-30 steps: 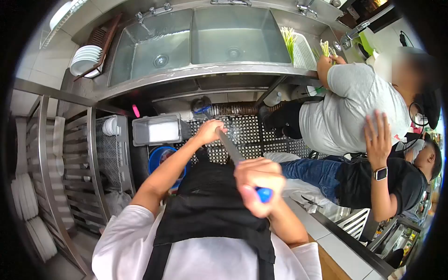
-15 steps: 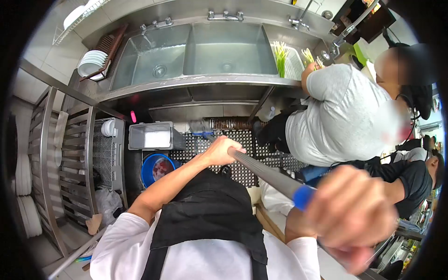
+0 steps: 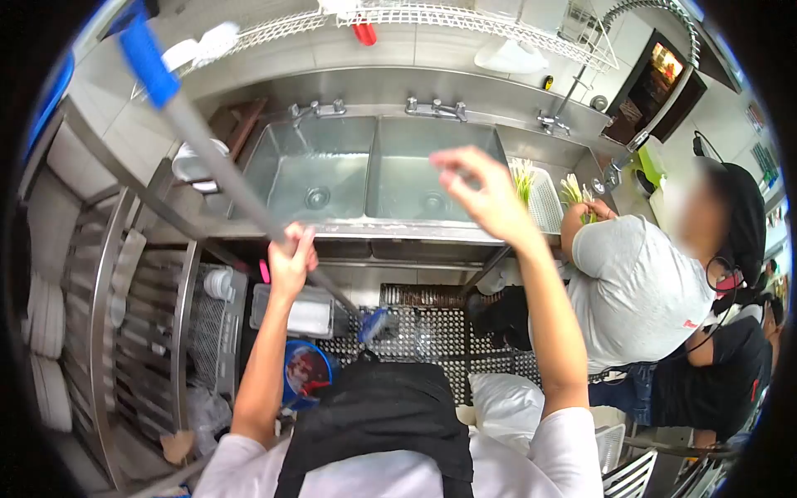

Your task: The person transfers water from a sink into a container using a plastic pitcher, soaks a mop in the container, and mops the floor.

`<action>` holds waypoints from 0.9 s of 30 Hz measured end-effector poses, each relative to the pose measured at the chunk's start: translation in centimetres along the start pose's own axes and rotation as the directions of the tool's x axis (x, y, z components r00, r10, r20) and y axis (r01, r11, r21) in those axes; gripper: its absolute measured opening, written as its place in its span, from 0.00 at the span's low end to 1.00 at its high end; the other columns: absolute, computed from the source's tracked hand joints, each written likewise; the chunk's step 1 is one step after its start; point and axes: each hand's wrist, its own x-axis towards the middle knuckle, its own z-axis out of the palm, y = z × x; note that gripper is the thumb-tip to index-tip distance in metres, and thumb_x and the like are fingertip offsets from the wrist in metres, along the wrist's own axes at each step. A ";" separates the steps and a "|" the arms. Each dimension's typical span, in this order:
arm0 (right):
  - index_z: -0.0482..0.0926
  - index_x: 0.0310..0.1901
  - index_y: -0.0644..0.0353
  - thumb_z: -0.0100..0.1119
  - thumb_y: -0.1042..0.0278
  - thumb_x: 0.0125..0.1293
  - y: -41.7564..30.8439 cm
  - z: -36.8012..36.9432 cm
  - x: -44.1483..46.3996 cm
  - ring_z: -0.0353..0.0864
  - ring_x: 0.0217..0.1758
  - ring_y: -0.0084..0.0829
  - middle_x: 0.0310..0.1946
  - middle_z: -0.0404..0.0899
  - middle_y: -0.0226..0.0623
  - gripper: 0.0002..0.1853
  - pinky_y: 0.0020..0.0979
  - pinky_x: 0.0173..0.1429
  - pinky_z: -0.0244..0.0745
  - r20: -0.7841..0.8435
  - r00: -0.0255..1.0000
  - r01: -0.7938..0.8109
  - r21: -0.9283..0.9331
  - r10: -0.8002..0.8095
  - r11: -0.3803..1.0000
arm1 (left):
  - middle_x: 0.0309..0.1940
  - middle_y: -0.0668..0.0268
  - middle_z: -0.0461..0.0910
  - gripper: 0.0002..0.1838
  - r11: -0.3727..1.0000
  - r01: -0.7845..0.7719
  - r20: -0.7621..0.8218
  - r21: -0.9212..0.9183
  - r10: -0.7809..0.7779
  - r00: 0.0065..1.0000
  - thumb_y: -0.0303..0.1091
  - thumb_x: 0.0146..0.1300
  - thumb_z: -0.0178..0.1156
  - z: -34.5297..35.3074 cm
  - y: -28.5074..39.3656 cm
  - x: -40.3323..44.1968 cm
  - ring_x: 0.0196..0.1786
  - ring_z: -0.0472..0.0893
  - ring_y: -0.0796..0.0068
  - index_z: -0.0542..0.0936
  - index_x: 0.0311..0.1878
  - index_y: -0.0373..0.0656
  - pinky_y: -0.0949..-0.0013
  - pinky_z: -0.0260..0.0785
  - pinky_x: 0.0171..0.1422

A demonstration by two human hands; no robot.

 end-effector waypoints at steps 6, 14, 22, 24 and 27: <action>0.82 0.56 0.51 0.65 0.51 0.61 20.4 7.0 -1.0 0.78 0.63 0.50 0.55 0.80 0.48 0.23 0.47 0.65 0.74 0.260 0.860 -0.251 -0.534 0.440 0.807 | 0.17 0.77 0.58 0.16 0.987 -0.019 -0.152 -0.158 -0.005 0.988 0.28 0.74 0.56 -6.9 2.1 0.4 0.15 0.57 0.87 0.62 0.30 0.49 0.77 0.51 0.18; 0.80 0.60 0.51 0.64 0.49 0.61 45.4 9.7 0.3 0.65 0.74 0.53 0.65 0.72 0.49 0.27 0.55 0.71 0.69 0.098 0.525 -0.448 -0.813 0.846 0.372 | 0.15 0.80 0.54 0.16 0.991 -0.123 -0.506 -0.045 0.083 0.858 0.33 0.77 0.50 -12.2 -1.3 0.8 0.14 0.52 0.91 0.60 0.30 0.50 0.80 0.45 0.15; 0.82 0.48 0.62 0.62 0.53 0.66 48.7 26.4 12.7 0.87 0.42 0.40 0.38 0.87 0.44 0.20 0.40 0.47 0.81 0.033 0.881 -0.468 0.212 0.472 0.858 | 0.14 0.77 0.55 0.17 0.992 -0.053 -0.610 0.112 0.111 0.784 0.35 0.76 0.54 -3.5 -4.3 6.9 0.13 0.53 0.88 0.60 0.31 0.49 0.78 0.44 0.15; 0.82 0.43 0.62 0.58 0.57 0.72 44.2 17.6 20.7 0.85 0.37 0.31 0.35 0.86 0.41 0.15 0.33 0.38 0.80 0.094 0.850 -0.418 0.719 0.518 0.556 | 0.14 0.76 0.56 0.18 0.989 0.002 -0.610 0.151 0.092 0.787 0.37 0.76 0.56 -1.7 -6.1 8.4 0.13 0.54 0.88 0.60 0.31 0.49 0.77 0.43 0.15; 0.78 0.37 0.58 0.49 0.55 0.79 42.5 2.2 27.7 0.72 0.19 0.18 0.17 0.73 0.25 0.17 0.24 0.24 0.67 -0.512 0.735 0.025 0.675 0.444 0.738 | 0.13 0.76 0.58 0.20 0.976 0.050 -0.606 0.210 0.089 0.790 0.42 0.74 0.59 1.0 -6.8 10.6 0.14 0.56 0.87 0.60 0.30 0.50 0.75 0.42 0.16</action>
